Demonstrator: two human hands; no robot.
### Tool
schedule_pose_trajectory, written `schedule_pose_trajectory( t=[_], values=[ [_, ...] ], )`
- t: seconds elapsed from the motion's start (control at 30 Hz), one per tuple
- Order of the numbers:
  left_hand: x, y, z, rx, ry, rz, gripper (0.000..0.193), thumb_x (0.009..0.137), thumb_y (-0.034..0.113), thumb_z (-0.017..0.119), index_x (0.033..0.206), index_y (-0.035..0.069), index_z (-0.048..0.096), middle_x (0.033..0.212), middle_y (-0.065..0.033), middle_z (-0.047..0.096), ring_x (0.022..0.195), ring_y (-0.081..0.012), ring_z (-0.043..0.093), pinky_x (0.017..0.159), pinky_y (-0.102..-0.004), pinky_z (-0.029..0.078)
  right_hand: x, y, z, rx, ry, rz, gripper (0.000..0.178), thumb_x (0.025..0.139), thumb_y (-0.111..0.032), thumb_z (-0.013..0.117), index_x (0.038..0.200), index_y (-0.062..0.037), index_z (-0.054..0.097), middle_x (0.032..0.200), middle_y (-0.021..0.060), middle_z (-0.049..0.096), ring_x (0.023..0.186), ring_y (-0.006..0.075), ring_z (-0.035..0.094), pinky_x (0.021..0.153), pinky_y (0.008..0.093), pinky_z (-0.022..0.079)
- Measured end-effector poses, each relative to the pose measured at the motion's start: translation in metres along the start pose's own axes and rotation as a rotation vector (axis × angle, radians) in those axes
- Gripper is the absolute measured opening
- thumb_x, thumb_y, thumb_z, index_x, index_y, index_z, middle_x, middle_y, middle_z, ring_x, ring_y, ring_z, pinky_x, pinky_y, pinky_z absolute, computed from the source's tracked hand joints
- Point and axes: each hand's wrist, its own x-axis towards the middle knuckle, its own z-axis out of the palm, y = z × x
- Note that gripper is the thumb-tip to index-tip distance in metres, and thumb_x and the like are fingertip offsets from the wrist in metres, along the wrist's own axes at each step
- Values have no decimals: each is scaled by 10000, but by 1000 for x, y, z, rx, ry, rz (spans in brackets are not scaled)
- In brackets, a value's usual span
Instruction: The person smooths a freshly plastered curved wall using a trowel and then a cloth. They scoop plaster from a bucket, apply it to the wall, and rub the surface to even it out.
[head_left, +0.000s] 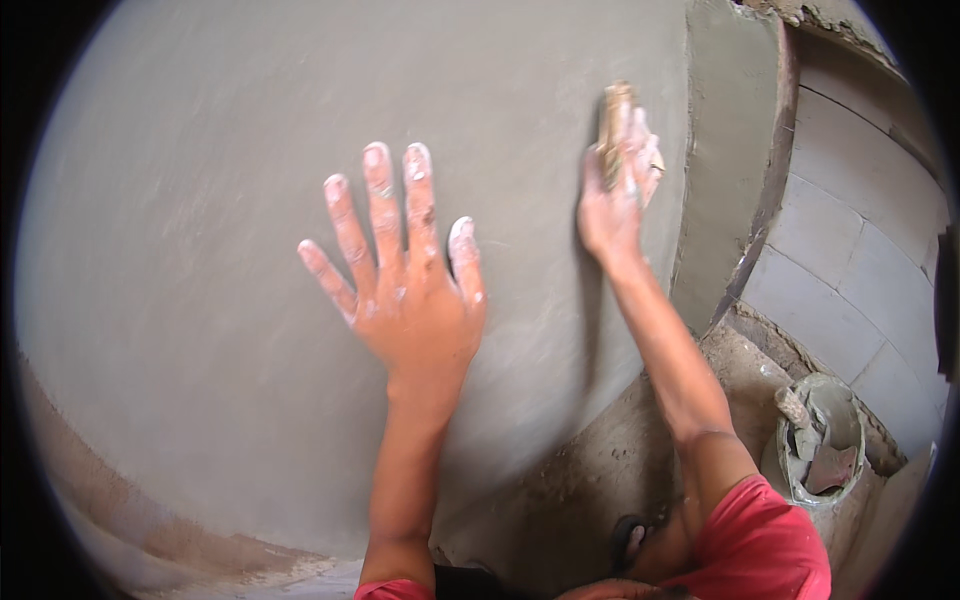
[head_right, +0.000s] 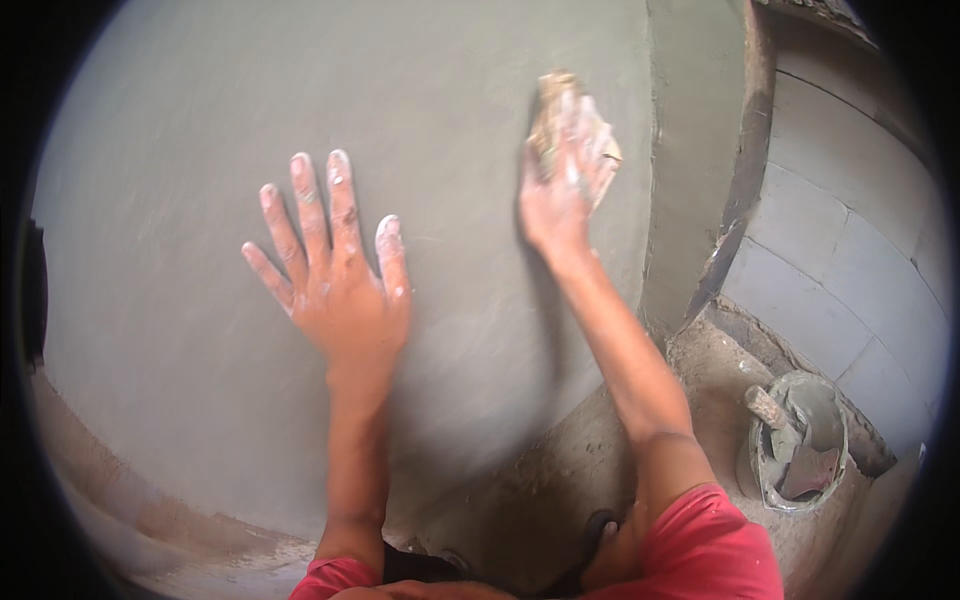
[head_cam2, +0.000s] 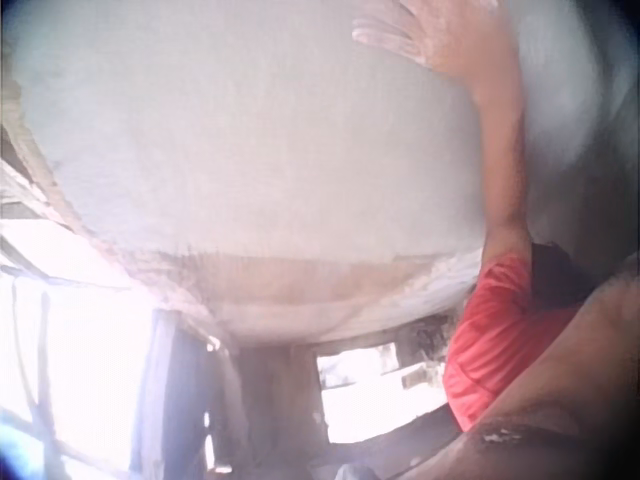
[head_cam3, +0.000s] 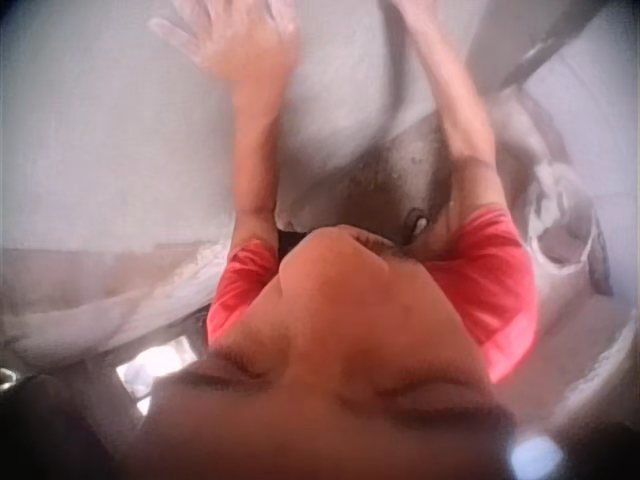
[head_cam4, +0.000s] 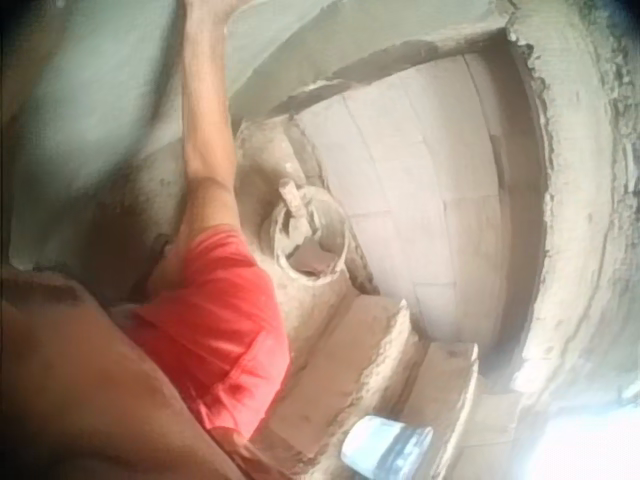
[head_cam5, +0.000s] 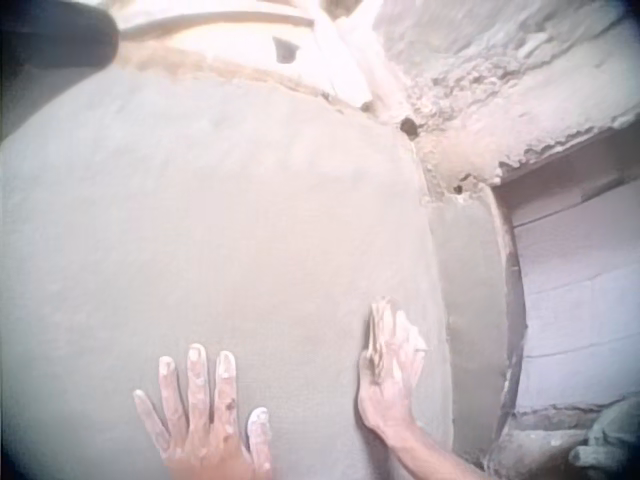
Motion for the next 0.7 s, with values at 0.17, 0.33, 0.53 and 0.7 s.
schedule_pose_trajectory(
  t=[0.17, 0.33, 0.53, 0.7],
  values=[
    [1, -7, 2, 97, 30, 13, 677, 978, 412, 629, 1617, 252, 475, 1723, -29, 359, 1599, -358, 281, 1271, -648, 156, -32, -12, 4, -66, -50, -539, 767, 979, -232, 665, 1665, -155, 331, 1741, 185, 247, 1592, 509, 155, 1271, 646, 88],
    [-2, -7, 3, 146, 26, 46, 678, 980, 437, 624, 1612, 234, 484, 1722, -33, 364, 1599, -359, 283, 1272, -640, 154, 4, 20, 0, -84, 60, -283, 887, 895, -309, 729, 1677, -236, 316, 1721, 202, 277, 1554, 528, 225, 1196, 727, 158],
    [2, -7, -2, 123, 16, 29, 673, 1005, 419, 597, 1631, 223, 447, 1730, -56, 339, 1607, -359, 253, 1274, -641, 129, -41, -13, -19, -169, -108, -387, 931, 800, -396, 781, 1640, -265, 401, 1707, 271, 256, 1486, 529, 289, 1175, 654, 181],
    [15, -17, -8, 111, 61, -44, 656, 1019, 399, 574, 1633, 212, 440, 1734, -81, 326, 1602, -376, 252, 1274, -646, 120, -56, -36, -19, 37, -235, -506, 950, 733, -402, 792, 1608, -438, 424, 1703, 264, 263, 1489, 507, 274, 1163, 649, 164]
  ],
)
